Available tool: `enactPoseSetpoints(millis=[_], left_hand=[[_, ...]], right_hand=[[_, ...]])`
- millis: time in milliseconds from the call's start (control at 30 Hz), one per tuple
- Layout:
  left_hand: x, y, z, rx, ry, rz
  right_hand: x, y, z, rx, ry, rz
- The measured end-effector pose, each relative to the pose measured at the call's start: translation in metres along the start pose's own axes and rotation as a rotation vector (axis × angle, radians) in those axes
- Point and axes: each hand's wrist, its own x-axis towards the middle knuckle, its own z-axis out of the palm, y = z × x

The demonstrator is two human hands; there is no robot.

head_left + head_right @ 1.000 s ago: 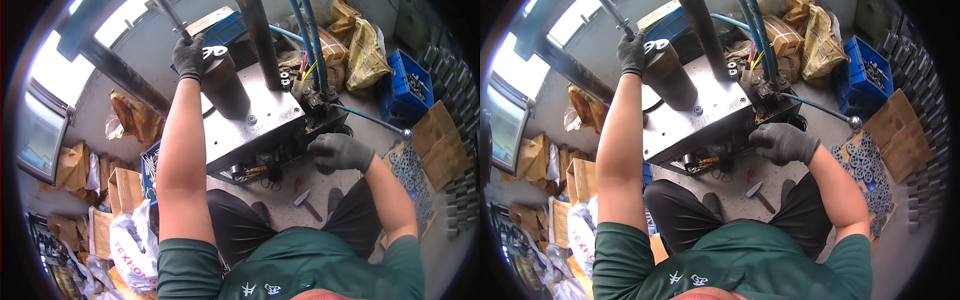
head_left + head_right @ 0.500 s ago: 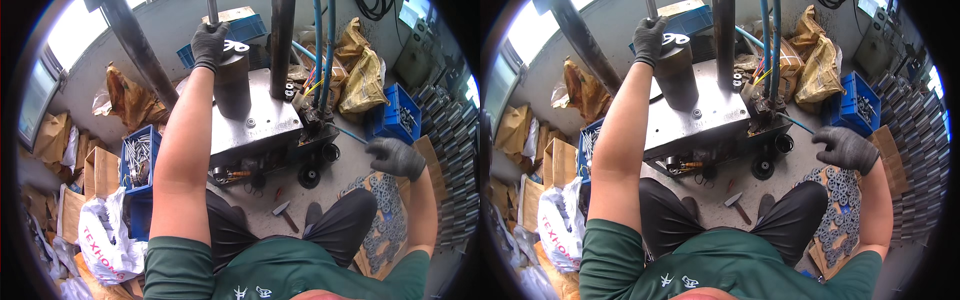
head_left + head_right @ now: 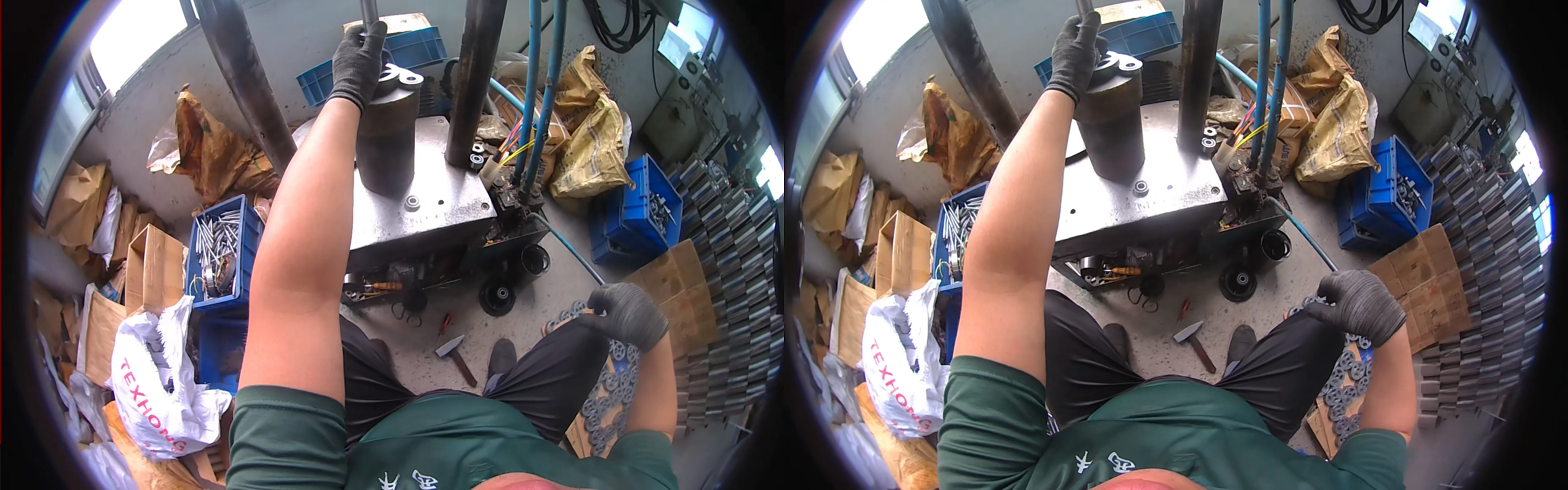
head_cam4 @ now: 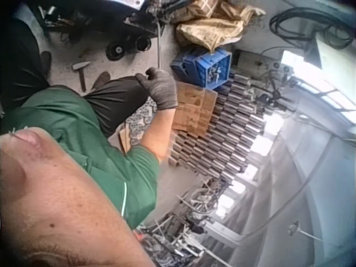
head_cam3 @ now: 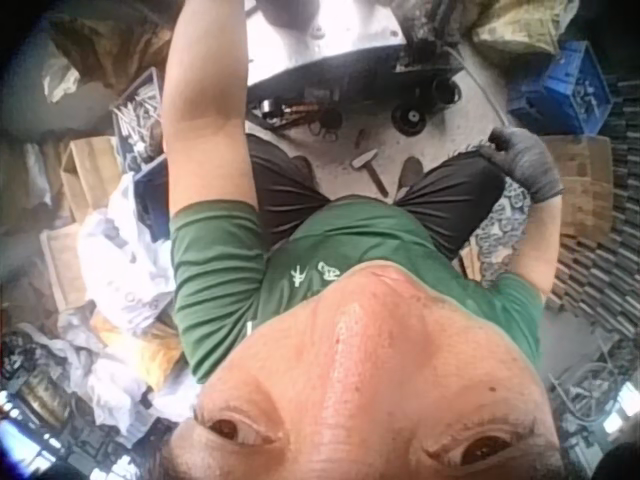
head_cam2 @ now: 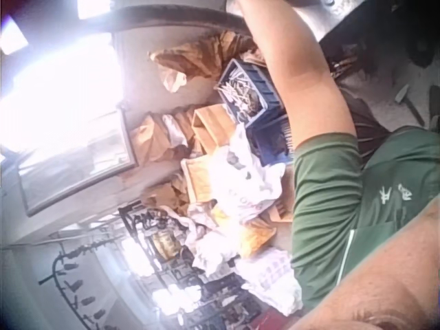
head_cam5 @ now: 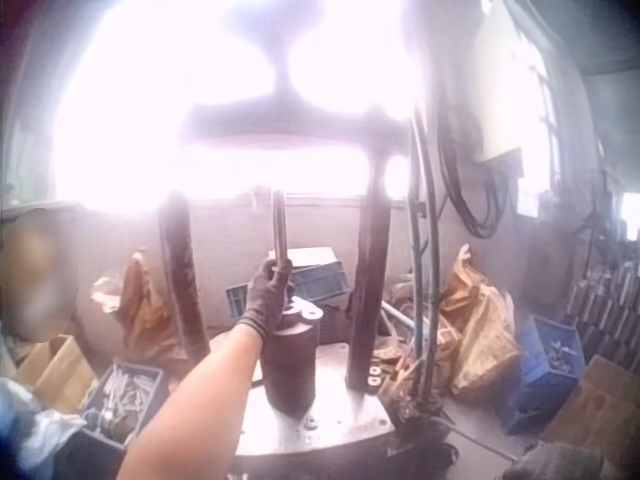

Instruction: The recorder assembles various metal components, including gears and shafts, using a hydraulic press and manual tools like a hammer and wrench.

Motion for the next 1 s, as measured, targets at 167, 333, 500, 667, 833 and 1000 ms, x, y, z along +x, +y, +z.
enactPoseSetpoints(millis=[167, 333, 500, 667, 833, 1000], left_hand=[[0.004, 0.004, -0.004, -0.033, -0.039, -0.026], [0.003, 0.006, -0.001, -0.016, -0.024, 0.036], [-0.004, 0.002, 0.0, -0.021, 0.012, 0.092], [-0.002, -0.002, 0.0, 0.046, 0.058, 0.129], [-0.002, -0.002, 0.001, 0.07, 0.054, 0.125], [-0.001, -0.001, -0.002, 0.061, 0.035, 0.114]], right_hand=[[-0.006, -0.012, 0.003, 0.091, 0.064, 0.128], [-0.01, -0.006, 0.016, 0.197, 0.236, 0.12], [-0.01, -0.006, 0.021, 0.196, 0.279, 0.12], [-0.011, -0.006, 0.019, 0.234, 0.294, 0.136], [-0.013, -0.008, 0.018, 0.234, 0.283, 0.147], [-0.012, -0.001, 0.022, 0.216, 0.303, 0.129]])
